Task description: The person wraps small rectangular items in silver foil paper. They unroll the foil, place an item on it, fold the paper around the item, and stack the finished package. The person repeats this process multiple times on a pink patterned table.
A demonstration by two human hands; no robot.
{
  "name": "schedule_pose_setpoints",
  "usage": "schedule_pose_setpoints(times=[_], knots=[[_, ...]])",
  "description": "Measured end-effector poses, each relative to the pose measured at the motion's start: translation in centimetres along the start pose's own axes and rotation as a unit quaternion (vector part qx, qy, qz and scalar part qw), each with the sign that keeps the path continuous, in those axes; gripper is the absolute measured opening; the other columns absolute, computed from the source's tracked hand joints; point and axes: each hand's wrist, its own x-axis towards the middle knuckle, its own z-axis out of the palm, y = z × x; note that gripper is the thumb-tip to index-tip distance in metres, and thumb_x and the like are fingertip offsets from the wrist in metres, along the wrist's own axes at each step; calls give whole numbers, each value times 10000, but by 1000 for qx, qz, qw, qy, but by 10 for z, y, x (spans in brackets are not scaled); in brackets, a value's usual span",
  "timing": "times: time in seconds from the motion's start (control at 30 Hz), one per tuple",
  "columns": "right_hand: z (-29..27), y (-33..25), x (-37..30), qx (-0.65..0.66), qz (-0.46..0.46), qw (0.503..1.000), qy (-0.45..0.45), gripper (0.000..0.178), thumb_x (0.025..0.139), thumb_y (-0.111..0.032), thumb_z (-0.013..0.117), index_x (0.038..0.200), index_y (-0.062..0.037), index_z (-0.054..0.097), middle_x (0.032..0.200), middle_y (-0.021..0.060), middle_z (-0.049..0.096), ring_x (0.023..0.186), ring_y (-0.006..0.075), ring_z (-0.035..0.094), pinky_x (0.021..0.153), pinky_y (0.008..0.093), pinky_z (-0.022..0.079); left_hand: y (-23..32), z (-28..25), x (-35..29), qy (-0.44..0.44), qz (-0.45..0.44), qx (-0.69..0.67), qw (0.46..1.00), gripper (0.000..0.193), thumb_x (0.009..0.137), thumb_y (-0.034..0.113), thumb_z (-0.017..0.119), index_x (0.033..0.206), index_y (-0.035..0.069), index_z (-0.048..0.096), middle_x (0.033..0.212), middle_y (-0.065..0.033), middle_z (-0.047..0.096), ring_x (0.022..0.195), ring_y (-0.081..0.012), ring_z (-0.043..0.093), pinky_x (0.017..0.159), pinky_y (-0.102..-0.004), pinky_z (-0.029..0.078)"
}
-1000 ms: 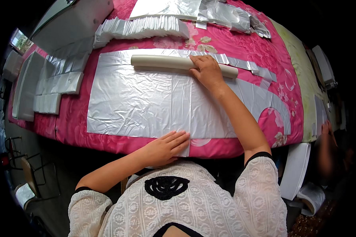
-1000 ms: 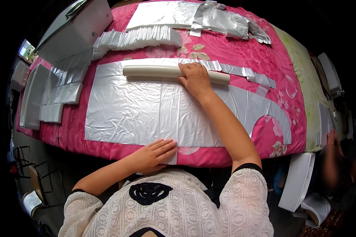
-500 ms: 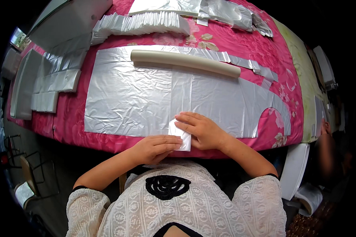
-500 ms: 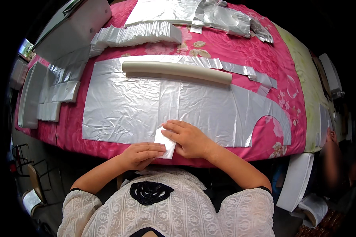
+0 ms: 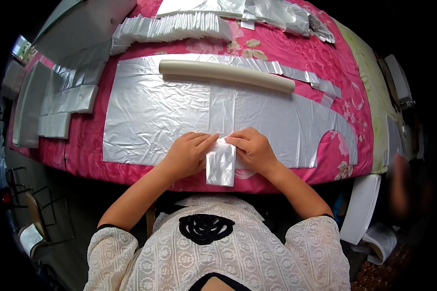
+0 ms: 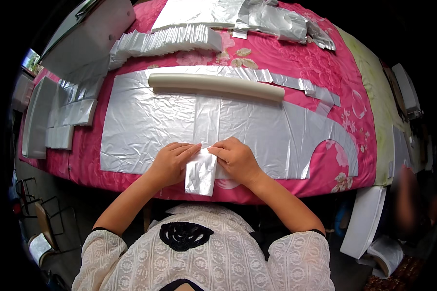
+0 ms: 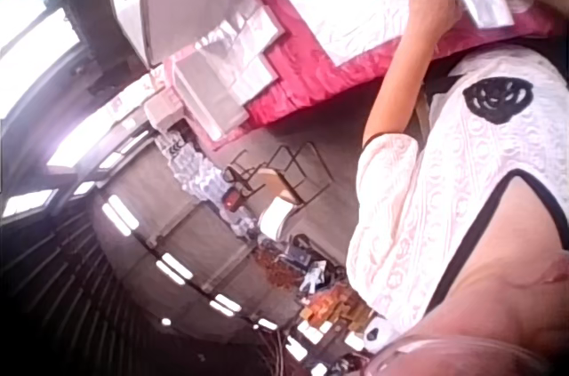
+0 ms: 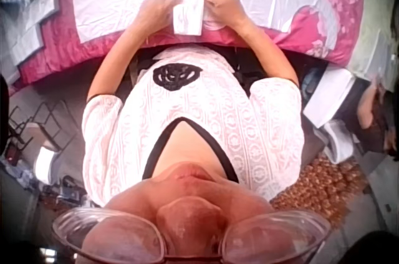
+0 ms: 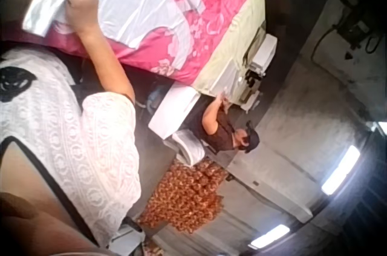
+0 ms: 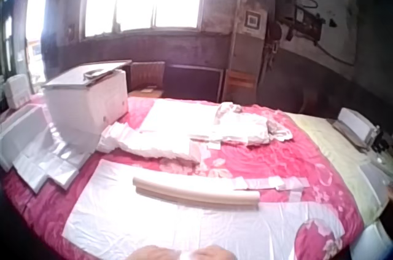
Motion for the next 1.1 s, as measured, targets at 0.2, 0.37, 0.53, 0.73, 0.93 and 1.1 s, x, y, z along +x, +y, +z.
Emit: schedule_pose_setpoints(times=[0.2,0.37,0.53,0.73,0.93,1.1], knots=[[-13,-2,34,153,337,925,-84,228,857,-192,570,827,16,658,651,47,625,556,73,537,522,237,416,6,-1,18,109,-264,-277,917,441,860,140,512,1260,-28,432,1073,-212,579,864,-337,597,770,-370,482],[-13,17,52,211,428,866,-151,244,842,-218,604,738,1,640,613,43,613,468,73,520,451,213,389,12,4,17,42,-80,-6,996,578,851,172,523,1347,-33,308,1368,-211,358,1243,-323,392,1010,-399,332],[-12,11,54,183,442,864,-154,209,795,-210,655,818,-4,625,690,64,635,555,121,593,495,244,436,21,27,11,-80,-114,100,985,725,844,419,474,1366,-40,268,1450,-192,221,1372,-295,155,1105,-447,56],[-6,6,29,-213,31,977,-8,514,728,-227,690,1162,-10,523,1250,170,490,1194,273,441,964,383,381,22,26,10,-74,-121,103,984,712,850,412,461,1369,-36,270,1455,-179,221,1373,-271,164,1104,-452,41],[-10,27,32,-154,-70,980,-108,463,802,-182,598,1223,-16,499,1305,138,465,1234,278,410,1037,382,321,19,20,11,-36,-89,131,987,496,824,234,546,1237,-26,457,1331,-157,425,1264,-256,377,1090,-450,161],[-17,29,40,-72,-54,991,-96,420,753,-34,558,1172,-16,542,1257,143,507,1193,283,455,1006,368,365,-2,23,13,65,18,117,991,227,779,126,556,951,-15,603,1081,-116,597,1018,-231,571,920,-371,417]])
